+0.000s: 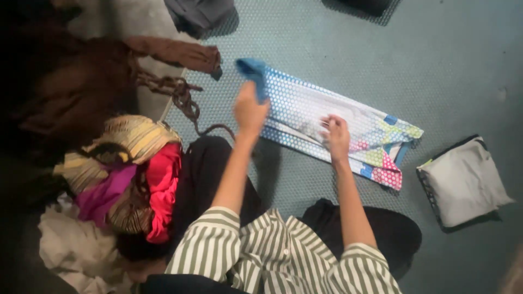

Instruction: Fold several pieces of clothing including a dark sweatshirt, a grey t-shirt, and a patterned shirt on a floor mat.

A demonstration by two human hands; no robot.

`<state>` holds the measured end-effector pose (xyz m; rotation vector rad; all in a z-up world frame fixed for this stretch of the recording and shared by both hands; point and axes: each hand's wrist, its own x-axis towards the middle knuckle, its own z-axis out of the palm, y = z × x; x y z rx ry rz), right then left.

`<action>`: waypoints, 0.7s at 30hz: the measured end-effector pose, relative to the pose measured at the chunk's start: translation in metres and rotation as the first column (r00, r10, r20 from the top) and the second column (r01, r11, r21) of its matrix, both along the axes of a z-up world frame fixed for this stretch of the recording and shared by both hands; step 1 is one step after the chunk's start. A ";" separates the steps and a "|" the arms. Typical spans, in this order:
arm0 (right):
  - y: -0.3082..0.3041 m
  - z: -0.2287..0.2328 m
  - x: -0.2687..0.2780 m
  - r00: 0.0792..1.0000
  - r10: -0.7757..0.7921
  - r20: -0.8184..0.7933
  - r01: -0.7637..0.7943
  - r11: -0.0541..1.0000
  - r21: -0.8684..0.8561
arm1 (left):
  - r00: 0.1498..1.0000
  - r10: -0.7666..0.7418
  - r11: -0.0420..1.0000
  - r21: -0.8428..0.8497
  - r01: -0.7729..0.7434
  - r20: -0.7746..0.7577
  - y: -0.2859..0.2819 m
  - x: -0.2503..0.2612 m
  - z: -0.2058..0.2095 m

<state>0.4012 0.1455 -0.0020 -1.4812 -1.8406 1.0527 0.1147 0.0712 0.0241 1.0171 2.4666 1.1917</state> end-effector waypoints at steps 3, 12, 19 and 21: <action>-0.004 0.052 -0.035 0.548 -0.366 -0.752 -0.310 0.746 -0.589 | 0.977 -0.214 0.977 0.023 0.214 0.008 0.011 0.078 0.018; 0.006 -0.032 0.000 0.884 -0.298 -0.361 0.137 0.902 -0.409 | 0.934 -0.356 0.930 -0.115 0.349 -0.044 -0.018 0.124 -0.004; 0.012 -0.076 0.005 0.919 -0.186 -0.349 0.030 0.912 -0.409 | 0.963 -0.257 0.962 -0.074 0.263 0.088 -0.005 0.071 -0.038; 0.014 -0.076 -0.009 0.920 -0.186 -0.344 0.021 0.901 -0.433 | 0.953 -0.289 0.957 0.024 0.288 0.094 0.000 0.057 -0.064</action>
